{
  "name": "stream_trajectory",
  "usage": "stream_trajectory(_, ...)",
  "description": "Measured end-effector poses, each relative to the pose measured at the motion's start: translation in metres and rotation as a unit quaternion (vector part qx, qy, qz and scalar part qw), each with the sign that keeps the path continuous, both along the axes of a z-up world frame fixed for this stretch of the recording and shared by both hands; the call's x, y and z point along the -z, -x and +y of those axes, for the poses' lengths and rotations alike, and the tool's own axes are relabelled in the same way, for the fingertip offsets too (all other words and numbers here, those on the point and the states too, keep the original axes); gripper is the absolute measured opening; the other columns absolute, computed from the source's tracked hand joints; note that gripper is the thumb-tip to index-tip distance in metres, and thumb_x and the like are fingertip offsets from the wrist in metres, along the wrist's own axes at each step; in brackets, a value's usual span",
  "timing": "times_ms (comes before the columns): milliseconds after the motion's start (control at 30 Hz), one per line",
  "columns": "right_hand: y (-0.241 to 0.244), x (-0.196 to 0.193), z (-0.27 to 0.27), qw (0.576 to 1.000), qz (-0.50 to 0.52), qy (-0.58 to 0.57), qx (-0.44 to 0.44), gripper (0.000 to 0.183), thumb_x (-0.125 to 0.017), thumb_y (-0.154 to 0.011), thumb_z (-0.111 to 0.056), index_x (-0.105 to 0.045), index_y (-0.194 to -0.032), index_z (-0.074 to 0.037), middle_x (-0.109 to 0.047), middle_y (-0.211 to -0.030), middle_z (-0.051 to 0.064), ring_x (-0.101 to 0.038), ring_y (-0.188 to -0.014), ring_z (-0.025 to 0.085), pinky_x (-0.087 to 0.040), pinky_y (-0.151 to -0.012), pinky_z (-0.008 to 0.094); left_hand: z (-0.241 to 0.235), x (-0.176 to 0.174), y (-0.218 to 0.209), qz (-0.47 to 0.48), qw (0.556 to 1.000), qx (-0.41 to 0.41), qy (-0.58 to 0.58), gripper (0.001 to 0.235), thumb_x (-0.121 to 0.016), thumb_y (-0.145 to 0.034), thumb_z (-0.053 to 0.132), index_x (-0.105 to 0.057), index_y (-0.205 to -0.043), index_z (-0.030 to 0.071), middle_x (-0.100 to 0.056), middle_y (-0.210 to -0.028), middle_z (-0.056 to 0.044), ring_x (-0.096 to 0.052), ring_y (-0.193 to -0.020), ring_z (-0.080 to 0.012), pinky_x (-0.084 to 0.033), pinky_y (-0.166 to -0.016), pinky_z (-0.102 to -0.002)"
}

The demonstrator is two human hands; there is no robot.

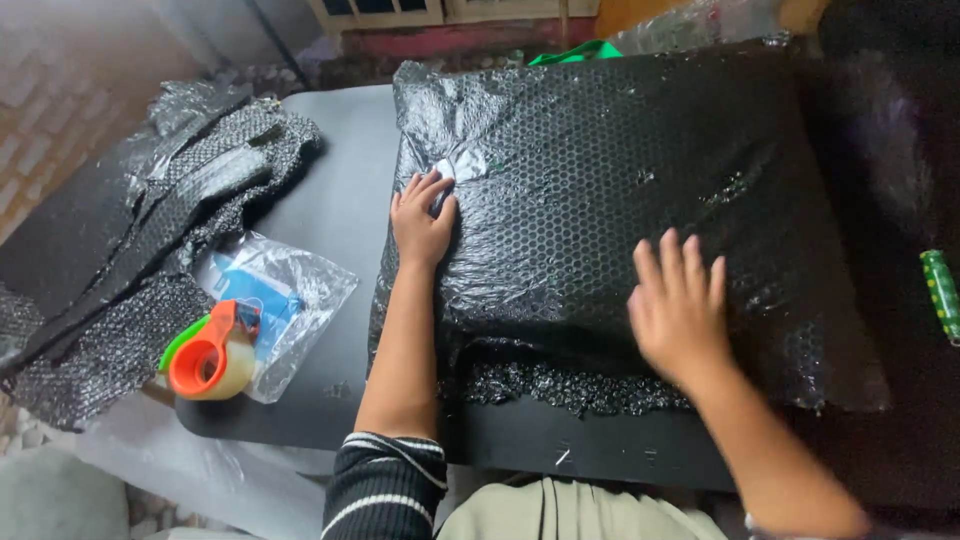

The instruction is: Dusting a pillow, wrapping it in bubble wrap, and securing the package with tape.

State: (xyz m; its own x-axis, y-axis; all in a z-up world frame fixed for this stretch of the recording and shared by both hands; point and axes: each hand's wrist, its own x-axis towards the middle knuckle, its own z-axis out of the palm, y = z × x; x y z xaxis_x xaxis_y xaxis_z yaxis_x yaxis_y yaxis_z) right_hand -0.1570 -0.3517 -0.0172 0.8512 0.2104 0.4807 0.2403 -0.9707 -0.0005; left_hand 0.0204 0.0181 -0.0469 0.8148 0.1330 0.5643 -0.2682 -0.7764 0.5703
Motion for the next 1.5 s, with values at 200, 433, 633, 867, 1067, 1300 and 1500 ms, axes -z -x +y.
stream_trajectory(200, 0.075, 0.073, -0.002, 0.920, 0.151, -0.189, -0.307, 0.044, -0.080, -0.082, -0.029, -0.075, -0.125, -0.022, -0.065, -0.142, 0.006, -0.056, -0.135, 0.028, -0.034, -0.114, 0.051, 0.061, -0.103, 0.059, 0.198, 0.896, 0.243, 0.314, 0.064, -0.057, -0.090, 0.044, -0.058, -0.139, 0.003, -0.058, -0.149, -0.015, -0.052, -0.140, -0.0280, -0.038, -0.122, -0.044)
stream_trajectory(433, 0.076, 0.096, -0.002, 0.882, 0.183, -0.384, -0.200, 0.012, -0.078, -0.081, -0.015, -0.086, -0.090, -0.018, -0.086, -0.097, -0.004, -0.078, -0.102, 0.016, -0.054, -0.099, 0.036, 0.221, -0.059, 0.178, 0.250, 0.918, -0.292, -0.099, 0.100, -0.072, -0.070, 0.066, -0.041, -0.152, 0.017, -0.024, -0.160, -0.021, -0.017, -0.146, -0.0434, -0.021, -0.116, -0.062)
stream_trajectory(633, 0.068, 0.099, 0.004, 0.885, 0.175, -0.391, -0.181, 0.008, -0.079, -0.079, -0.016, -0.085, -0.084, -0.018, -0.086, -0.089, -0.005, -0.078, -0.092, 0.015, -0.057, -0.090, 0.033, 0.270, 0.041, 0.217, 0.041, 0.897, -0.368, -0.241, 0.104, -0.076, -0.073, 0.062, -0.046, -0.149, -0.002, -0.039, -0.150, -0.039, -0.040, -0.136, -0.0569, -0.037, -0.106, -0.066)
stream_trajectory(867, 0.071, 0.094, 0.003, 0.880, 0.191, -0.399, -0.174, 0.009, -0.080, -0.080, -0.018, -0.086, -0.086, -0.018, -0.086, -0.090, -0.003, -0.079, -0.097, 0.016, -0.057, -0.091, 0.035, 0.327, 0.109, 0.239, 0.008, 0.871, -0.438, -0.223, 0.043, -0.070, -0.107, 0.047, -0.084, -0.108, 0.006, -0.073, -0.121, -0.019, -0.042, -0.136, -0.0505, -0.030, -0.123, -0.052)
stream_trajectory(1067, 0.070, 0.091, 0.004, 0.880, 0.175, -0.400, -0.189, 0.006, -0.079, -0.081, -0.016, -0.085, -0.084, -0.016, -0.085, -0.087, -0.003, -0.079, -0.092, 0.016, -0.058, -0.089, 0.034, 0.314, 0.097, 0.265, -0.021, 0.940, -0.333, -0.073, 0.036, -0.065, -0.113, 0.030, -0.076, -0.117, -0.004, -0.069, -0.131, -0.020, -0.053, -0.126, -0.0378, -0.025, -0.121, -0.044)
stream_trajectory(1300, 0.071, 0.084, 0.002, 0.877, 0.197, -0.402, -0.174, 0.006, -0.080, -0.080, -0.016, -0.085, -0.084, -0.017, -0.084, -0.090, 0.001, -0.078, -0.093, 0.016, -0.058, -0.091, 0.033, 0.110, 0.058, 0.289, 0.020, 0.883, -0.088, 0.461, 0.055, -0.062, -0.099, 0.045, -0.060, -0.139, 0.009, -0.068, -0.116, -0.009, -0.066, -0.098, -0.0177, -0.054, -0.084, -0.031)
stream_trajectory(1500, 0.076, 0.036, 0.010, 0.861, 0.207, -0.447, -0.129, 0.018, -0.076, -0.086, -0.019, -0.081, -0.102, -0.014, -0.082, -0.106, 0.001, -0.076, -0.101, 0.014, -0.054, -0.098, 0.029, -0.063, 0.045, 0.259, 0.133, 0.806, 0.309, 0.486, 0.051, -0.063, -0.101, 0.034, -0.053, -0.141, 0.005, -0.035, -0.165, -0.022, -0.028, -0.156, -0.0283, -0.028, -0.122, -0.042)
